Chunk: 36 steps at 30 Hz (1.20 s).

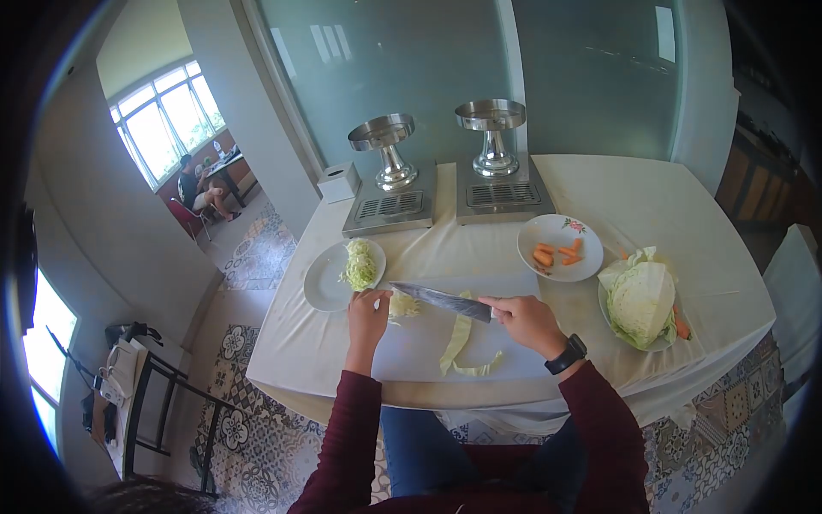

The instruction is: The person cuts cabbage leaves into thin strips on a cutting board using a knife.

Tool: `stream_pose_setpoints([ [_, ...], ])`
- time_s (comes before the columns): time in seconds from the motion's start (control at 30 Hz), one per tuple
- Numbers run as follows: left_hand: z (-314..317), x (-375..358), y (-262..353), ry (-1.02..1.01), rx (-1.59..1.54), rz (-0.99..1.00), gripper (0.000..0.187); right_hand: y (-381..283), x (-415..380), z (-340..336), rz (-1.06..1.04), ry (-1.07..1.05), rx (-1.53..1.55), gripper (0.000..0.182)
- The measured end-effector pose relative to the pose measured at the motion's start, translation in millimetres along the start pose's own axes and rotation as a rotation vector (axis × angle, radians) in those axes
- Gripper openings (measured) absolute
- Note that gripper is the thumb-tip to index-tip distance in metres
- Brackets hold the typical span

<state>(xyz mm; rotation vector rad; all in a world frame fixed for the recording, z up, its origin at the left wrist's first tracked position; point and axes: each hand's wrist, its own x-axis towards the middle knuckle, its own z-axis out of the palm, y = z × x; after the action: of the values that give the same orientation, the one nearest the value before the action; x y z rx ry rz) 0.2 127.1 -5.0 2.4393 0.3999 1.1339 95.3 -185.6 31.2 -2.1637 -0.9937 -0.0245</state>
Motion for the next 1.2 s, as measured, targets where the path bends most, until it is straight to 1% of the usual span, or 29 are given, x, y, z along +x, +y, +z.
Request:
stream_pose_setpoints([
  [0.1,-4.5,0.7,5.9,-0.049,0.063,-0.004,0.009,4.0,-4.6,-0.2,-0.027,0.039,0.027,0.036],
  [0.3,-9.9,8.0,7.3,-0.133,0.148,-0.009,0.009,-1.9,-12.9,-7.7,-0.004,0.043,-0.001,0.036],
  [0.4,-12.6,10.3,9.2,-0.127,0.102,-0.021,0.003,-1.8,-17.3,-7.7,0.002,0.051,0.032,0.035],
  [0.5,-9.8,7.5,0.9,-0.113,0.037,0.061,0.011,2.6,-21.7,-6.2,0.007,0.059,0.04,0.035],
  [0.6,-13.6,7.2,-4.7,-0.209,-0.062,0.067,0.02,6.1,-28.5,-7.1,0.04,0.055,0.052,0.036],
  [0.67,-13.6,1.2,0.6,-0.19,-0.128,0.079,0.023,3.9,-37.1,-12.2,0.068,0.072,0.135,0.037],
  [0.7,-15.2,-3.5,7.0,-0.18,-0.164,0.082,0.025,2.7,-42.9,-15.7,0.082,0.079,0.173,0.038],
  [0.8,-17.0,-34.0,48.7,-0.271,-0.209,0.184,0.026,5.7,-74.2,-16.4,0.132,0.157,0.219,0.052],
  [0.83,-19.3,-47.5,66.8,-0.327,-0.212,0.214,0.026,4.1,-88.3,-19.1,0.165,0.147,0.216,0.05],
  [0.87,-21.8,-59.3,83.5,-0.39,-0.212,0.244,0.026,5.8,-101.0,-17.4,0.224,0.174,0.282,0.048],
  [0.97,-23.5,-83.8,117.3,-0.472,-0.251,0.364,0.023,4.9,-142.3,-16.2,0.428,0.214,0.463,0.041],
  [1.07,-3.3,-92.7,105.3,-0.475,-0.243,0.379,0.018,5.6,-170.5,-17.7,0.47,0.205,0.499,0.042],
  [1.1,0.5,-91.6,101.0,-0.432,-0.221,0.347,0.016,7.0,-176.7,-14.4,0.437,0.223,0.516,0.042],
  [1.2,2.8,-84.3,84.8,-0.323,-0.134,0.248,0.013,9.5,-185.6,-6.0,0.431,0.246,0.632,0.04],
])
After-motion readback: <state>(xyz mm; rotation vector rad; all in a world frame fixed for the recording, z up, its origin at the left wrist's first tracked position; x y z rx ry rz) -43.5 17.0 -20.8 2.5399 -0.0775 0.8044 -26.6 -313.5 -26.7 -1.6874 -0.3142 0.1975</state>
